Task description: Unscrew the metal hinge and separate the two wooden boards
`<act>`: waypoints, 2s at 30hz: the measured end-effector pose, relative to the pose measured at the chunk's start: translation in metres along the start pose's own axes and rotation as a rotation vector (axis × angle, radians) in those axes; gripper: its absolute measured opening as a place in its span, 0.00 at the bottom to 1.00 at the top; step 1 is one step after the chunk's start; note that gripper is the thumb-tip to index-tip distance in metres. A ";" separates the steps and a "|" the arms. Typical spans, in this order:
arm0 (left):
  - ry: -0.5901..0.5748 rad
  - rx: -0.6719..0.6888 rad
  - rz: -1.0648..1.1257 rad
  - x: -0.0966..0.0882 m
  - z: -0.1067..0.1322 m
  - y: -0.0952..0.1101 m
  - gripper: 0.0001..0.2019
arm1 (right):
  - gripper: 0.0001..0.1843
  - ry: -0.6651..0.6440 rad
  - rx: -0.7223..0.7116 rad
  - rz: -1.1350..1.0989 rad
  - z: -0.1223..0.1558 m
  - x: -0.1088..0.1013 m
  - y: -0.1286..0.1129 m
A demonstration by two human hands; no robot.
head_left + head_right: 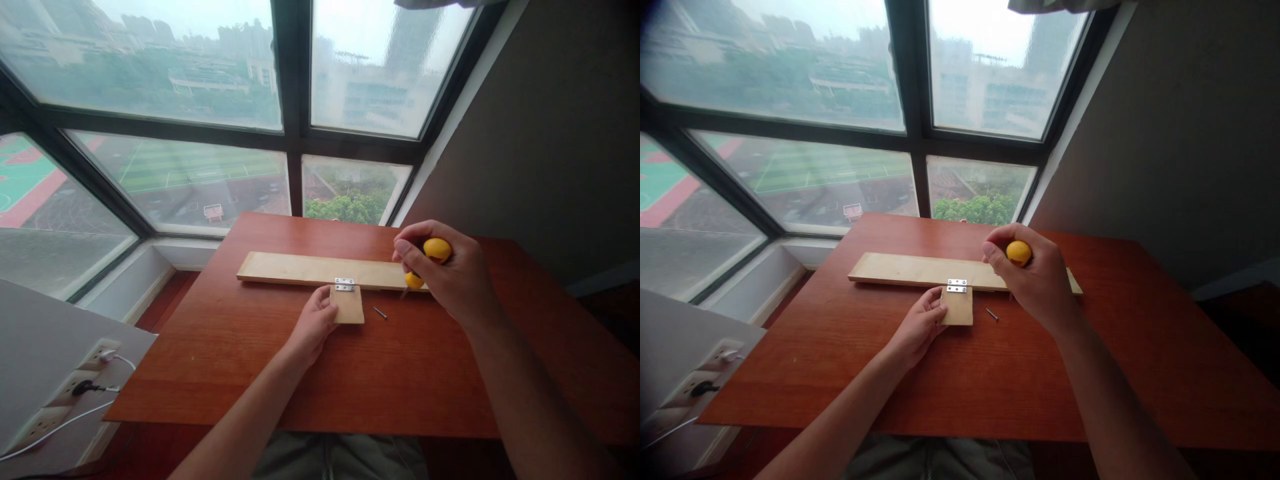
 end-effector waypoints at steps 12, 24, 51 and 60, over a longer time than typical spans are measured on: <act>0.000 -0.007 0.001 0.001 0.001 -0.001 0.22 | 0.08 0.263 -0.069 -0.338 -0.014 0.017 0.021; 0.002 -0.002 -0.005 0.001 -0.001 -0.002 0.22 | 0.10 0.293 -0.032 -0.340 -0.013 0.027 0.038; -0.002 0.000 0.018 0.002 -0.001 -0.002 0.21 | 0.09 0.011 0.006 -0.404 -0.021 0.048 0.035; 0.011 -0.019 0.008 0.001 -0.002 -0.003 0.19 | 0.09 -0.033 0.032 -0.403 -0.022 0.052 0.035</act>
Point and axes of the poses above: each hand's wrist, its own z-axis away from the middle knuckle, its own x-axis out of the palm, y = z × x, the point moved 8 cm from there along -z, towards the middle knuckle, and after that the axes turned 3 degrees about -z, right-handed, at the moved point
